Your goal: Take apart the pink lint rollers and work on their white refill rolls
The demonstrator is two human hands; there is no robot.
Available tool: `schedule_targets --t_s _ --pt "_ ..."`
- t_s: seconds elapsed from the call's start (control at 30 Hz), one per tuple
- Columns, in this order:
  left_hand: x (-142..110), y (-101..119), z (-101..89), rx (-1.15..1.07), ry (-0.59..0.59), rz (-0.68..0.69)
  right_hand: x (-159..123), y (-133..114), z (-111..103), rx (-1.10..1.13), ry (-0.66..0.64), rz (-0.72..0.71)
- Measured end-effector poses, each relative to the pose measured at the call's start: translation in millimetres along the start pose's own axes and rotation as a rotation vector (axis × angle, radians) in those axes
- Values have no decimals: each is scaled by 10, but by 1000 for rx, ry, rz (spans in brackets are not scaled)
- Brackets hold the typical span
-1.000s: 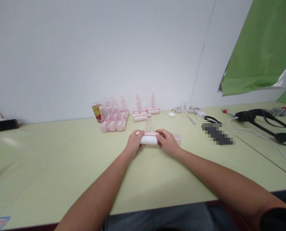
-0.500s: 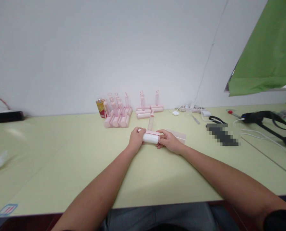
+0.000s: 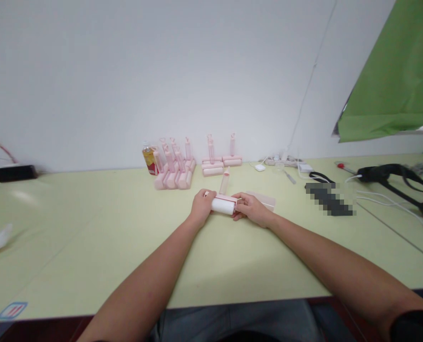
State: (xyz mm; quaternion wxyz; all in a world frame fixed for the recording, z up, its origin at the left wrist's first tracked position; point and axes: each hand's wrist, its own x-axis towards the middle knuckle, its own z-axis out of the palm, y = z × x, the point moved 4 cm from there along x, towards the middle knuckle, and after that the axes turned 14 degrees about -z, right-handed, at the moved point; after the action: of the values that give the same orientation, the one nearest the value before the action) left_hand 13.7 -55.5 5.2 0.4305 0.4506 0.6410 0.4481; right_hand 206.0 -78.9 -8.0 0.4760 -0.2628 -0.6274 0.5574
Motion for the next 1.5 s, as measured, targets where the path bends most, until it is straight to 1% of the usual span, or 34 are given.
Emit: schedule_targets --t_s 0.1,0.27,0.43,0.57,0.63,0.73,0.83,0.93,1.13,1.3,1.4,1.5 --pt "-6 2 0 3 -5 7 10 7 5 8 -4 13" --pt "-17 0 3 16 -7 12 35 3 28 -42 -29 2" --pt "-24 9 10 61 -7 44 44 3 36 -158 -68 -53" --pt "-30 36 -4 129 45 73 35 -19 44 -267 -106 -83" --pt "-38 67 -24 177 100 99 23 -53 42 -348 -113 -82" --pt "-58 131 -49 281 173 134 -1 -148 44 -558 -132 -89" --pt "-79 200 -55 407 198 163 -20 -265 74 -789 -172 -135" --pt "-91 261 -57 496 204 197 -26 -334 119 -902 -189 -187" --pt "-86 342 -76 505 193 220 -24 -336 162 -867 -204 -252" --pt "-98 383 -100 450 126 203 -28 -371 150 -812 -210 -265" --pt "-94 349 -139 451 127 210 -36 -389 138 -765 -226 -296" --pt "-61 227 -155 349 87 154 -32 -335 94 -670 -203 -301"
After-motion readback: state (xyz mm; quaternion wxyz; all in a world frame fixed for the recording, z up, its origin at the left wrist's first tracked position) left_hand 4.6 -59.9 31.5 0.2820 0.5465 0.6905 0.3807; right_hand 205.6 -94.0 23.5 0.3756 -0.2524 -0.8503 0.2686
